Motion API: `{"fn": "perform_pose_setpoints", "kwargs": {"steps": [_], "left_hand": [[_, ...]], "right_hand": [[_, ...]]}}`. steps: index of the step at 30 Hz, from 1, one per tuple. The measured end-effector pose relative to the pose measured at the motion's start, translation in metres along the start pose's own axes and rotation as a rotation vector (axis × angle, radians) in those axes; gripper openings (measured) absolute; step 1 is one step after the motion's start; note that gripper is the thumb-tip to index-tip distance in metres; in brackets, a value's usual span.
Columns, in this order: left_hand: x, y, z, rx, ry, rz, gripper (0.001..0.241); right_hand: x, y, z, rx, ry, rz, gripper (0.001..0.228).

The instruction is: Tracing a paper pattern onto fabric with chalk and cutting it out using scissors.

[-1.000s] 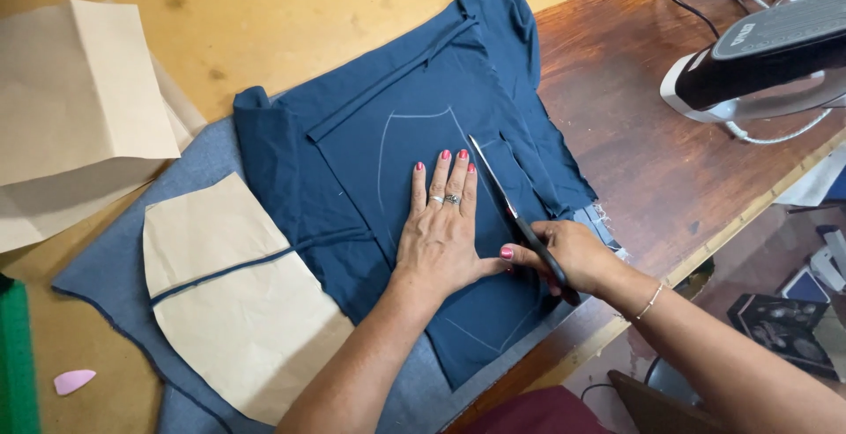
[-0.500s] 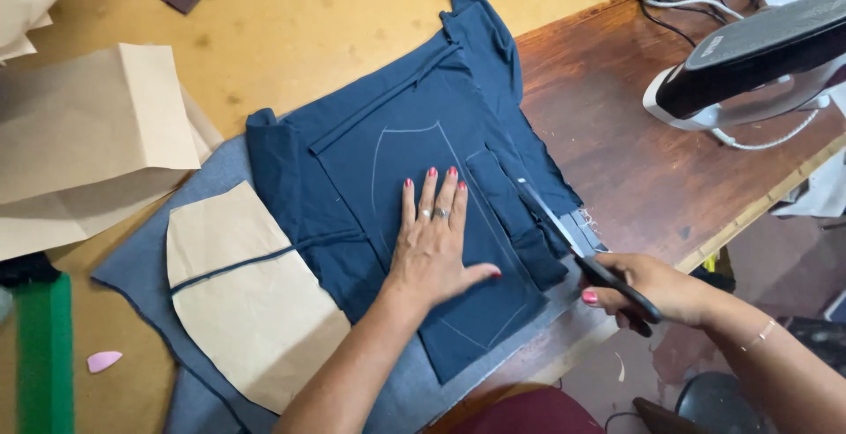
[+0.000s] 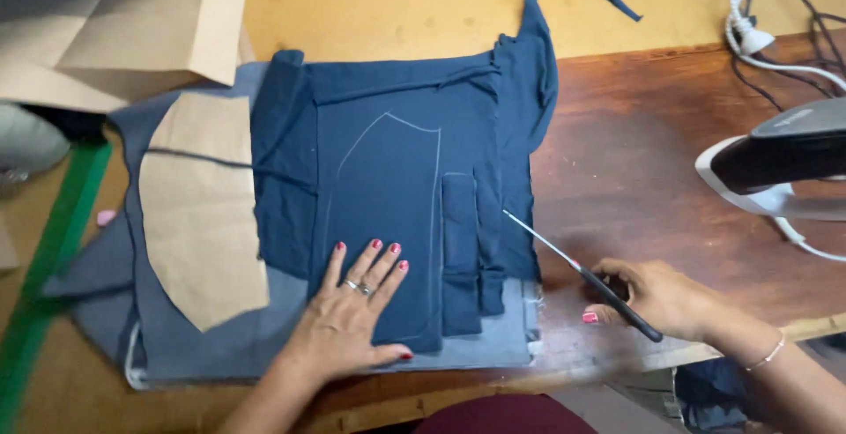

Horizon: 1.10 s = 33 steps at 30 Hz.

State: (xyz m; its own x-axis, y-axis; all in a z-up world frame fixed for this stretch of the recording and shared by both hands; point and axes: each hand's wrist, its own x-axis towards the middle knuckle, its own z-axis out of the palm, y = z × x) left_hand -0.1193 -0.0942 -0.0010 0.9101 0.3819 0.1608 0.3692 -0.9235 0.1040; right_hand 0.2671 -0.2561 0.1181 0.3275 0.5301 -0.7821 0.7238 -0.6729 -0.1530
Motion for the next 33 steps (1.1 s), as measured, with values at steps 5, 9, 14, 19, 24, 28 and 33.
{"fn": "perform_pose_setpoints", "kwargs": {"steps": [5, 9, 14, 19, 24, 28, 33], "left_hand": [[-0.054, -0.049, -0.024, 0.142, -0.056, 0.206, 0.141], [0.002, 0.035, -0.041, -0.063, 0.135, 0.15, 0.09], [0.074, 0.076, -0.007, 0.024, 0.398, -0.352, 0.02], [0.069, 0.072, -0.005, 0.057, 0.363, -0.34, 0.015], [0.077, 0.062, -0.026, -0.062, 0.478, -0.386, 0.019], [0.084, 0.056, -0.033, -0.006, 0.603, -0.335, 0.017], [0.082, 0.048, -0.027, 0.033, 0.598, -0.25, 0.019]], "right_hand": [[0.029, 0.026, 0.0, 0.004, -0.135, -0.176, 0.042], [0.046, -0.001, -0.009, -0.037, -0.197, -0.317, 0.044], [0.055, -0.045, -0.049, 0.025, -0.501, -0.144, 0.04], [0.087, -0.038, -0.046, 0.006, -0.714, -0.2, 0.043], [0.104, -0.054, -0.057, 0.033, -0.785, -0.254, 0.047], [0.117, -0.066, -0.059, 0.132, -0.748, -0.249, 0.053], [0.134, -0.084, -0.071, 0.144, -0.728, -0.218, 0.042]]}}
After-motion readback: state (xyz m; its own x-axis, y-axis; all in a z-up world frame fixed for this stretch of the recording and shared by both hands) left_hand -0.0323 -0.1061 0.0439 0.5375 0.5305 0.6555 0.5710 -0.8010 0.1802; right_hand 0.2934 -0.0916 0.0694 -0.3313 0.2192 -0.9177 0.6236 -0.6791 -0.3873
